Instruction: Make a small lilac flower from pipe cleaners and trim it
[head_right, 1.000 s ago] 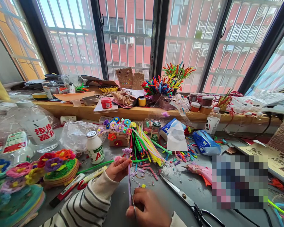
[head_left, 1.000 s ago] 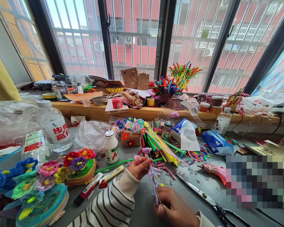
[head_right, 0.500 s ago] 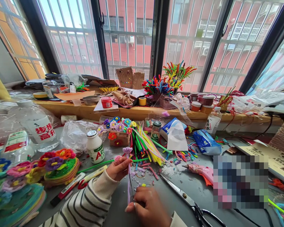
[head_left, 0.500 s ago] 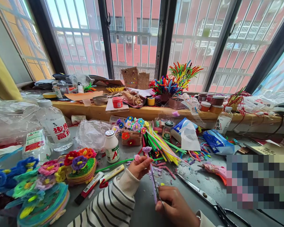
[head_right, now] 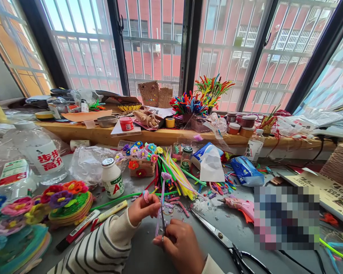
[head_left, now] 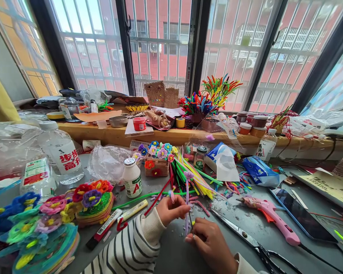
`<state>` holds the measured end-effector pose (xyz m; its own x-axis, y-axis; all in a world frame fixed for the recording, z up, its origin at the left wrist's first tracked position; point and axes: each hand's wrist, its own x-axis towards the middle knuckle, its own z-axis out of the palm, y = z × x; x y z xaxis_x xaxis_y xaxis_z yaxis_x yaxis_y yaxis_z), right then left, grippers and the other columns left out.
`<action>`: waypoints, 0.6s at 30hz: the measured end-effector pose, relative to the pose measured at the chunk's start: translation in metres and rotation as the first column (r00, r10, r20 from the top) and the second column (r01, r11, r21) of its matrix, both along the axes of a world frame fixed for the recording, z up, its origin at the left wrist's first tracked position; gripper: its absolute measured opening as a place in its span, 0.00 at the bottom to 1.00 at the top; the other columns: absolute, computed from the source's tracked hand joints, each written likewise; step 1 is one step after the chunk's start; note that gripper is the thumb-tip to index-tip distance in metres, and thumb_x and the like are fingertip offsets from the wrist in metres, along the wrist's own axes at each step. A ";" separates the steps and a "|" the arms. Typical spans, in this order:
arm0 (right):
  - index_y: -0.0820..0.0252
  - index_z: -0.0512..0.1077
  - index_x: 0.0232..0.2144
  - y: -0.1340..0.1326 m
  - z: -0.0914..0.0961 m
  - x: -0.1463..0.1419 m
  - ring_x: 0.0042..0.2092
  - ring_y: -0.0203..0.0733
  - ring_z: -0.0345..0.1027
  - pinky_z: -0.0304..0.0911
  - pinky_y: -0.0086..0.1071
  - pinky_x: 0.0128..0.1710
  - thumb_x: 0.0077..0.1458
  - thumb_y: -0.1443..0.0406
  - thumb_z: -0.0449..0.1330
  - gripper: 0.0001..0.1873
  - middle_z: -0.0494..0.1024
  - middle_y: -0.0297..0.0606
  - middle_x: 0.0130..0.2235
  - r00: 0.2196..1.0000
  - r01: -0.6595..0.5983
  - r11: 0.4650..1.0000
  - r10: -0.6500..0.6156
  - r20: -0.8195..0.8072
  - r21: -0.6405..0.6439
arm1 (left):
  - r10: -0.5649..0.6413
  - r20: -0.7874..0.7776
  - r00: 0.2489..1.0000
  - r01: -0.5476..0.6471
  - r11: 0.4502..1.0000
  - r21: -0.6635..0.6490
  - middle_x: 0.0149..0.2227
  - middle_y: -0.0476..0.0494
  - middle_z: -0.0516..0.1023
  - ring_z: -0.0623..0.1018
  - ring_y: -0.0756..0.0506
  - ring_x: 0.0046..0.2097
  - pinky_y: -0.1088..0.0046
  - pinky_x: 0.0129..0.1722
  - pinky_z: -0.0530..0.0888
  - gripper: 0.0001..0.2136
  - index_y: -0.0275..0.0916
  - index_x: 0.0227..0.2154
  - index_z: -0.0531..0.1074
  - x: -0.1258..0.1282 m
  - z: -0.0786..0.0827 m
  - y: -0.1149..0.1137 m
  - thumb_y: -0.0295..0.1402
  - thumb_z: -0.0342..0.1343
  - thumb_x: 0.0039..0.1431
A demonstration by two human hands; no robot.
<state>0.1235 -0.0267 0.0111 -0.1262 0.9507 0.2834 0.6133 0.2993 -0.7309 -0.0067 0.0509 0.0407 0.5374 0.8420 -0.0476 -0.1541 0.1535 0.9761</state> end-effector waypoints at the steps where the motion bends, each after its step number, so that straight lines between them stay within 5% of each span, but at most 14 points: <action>1: 0.60 0.51 0.10 0.000 0.000 0.000 0.21 0.33 0.53 0.45 0.27 0.20 0.46 0.45 0.42 0.28 0.56 0.31 0.16 1.000 0.005 1.000 -0.005 0.002 0.004 | -0.037 -0.023 0.999 0.038 0.999 0.014 0.11 0.53 0.67 0.65 0.56 0.16 0.81 0.17 0.59 0.12 0.34 0.13 0.64 0.001 0.001 -0.002 0.36 0.60 0.33; 6: 0.60 0.50 0.10 0.001 0.000 0.001 0.21 0.33 0.52 0.45 0.27 0.20 0.44 0.43 0.41 0.29 0.56 0.31 0.16 1.000 0.005 1.000 -0.005 -0.031 -0.002 | -0.152 -0.057 0.987 0.150 0.988 -0.041 0.12 0.53 0.67 0.66 0.55 0.17 0.79 0.19 0.61 0.13 0.34 0.14 0.63 0.004 0.002 -0.008 0.36 0.61 0.31; 18: 0.61 0.57 0.11 -0.004 0.010 -0.003 0.22 0.35 0.56 0.52 0.28 0.23 0.43 0.40 0.32 0.34 0.60 0.33 0.16 0.952 -0.222 0.975 0.212 -0.223 -0.023 | -0.282 -0.046 0.958 0.279 0.958 -0.059 0.11 0.55 0.67 0.65 0.57 0.15 0.81 0.15 0.59 0.15 0.34 0.12 0.60 0.001 0.000 -0.007 0.37 0.61 0.31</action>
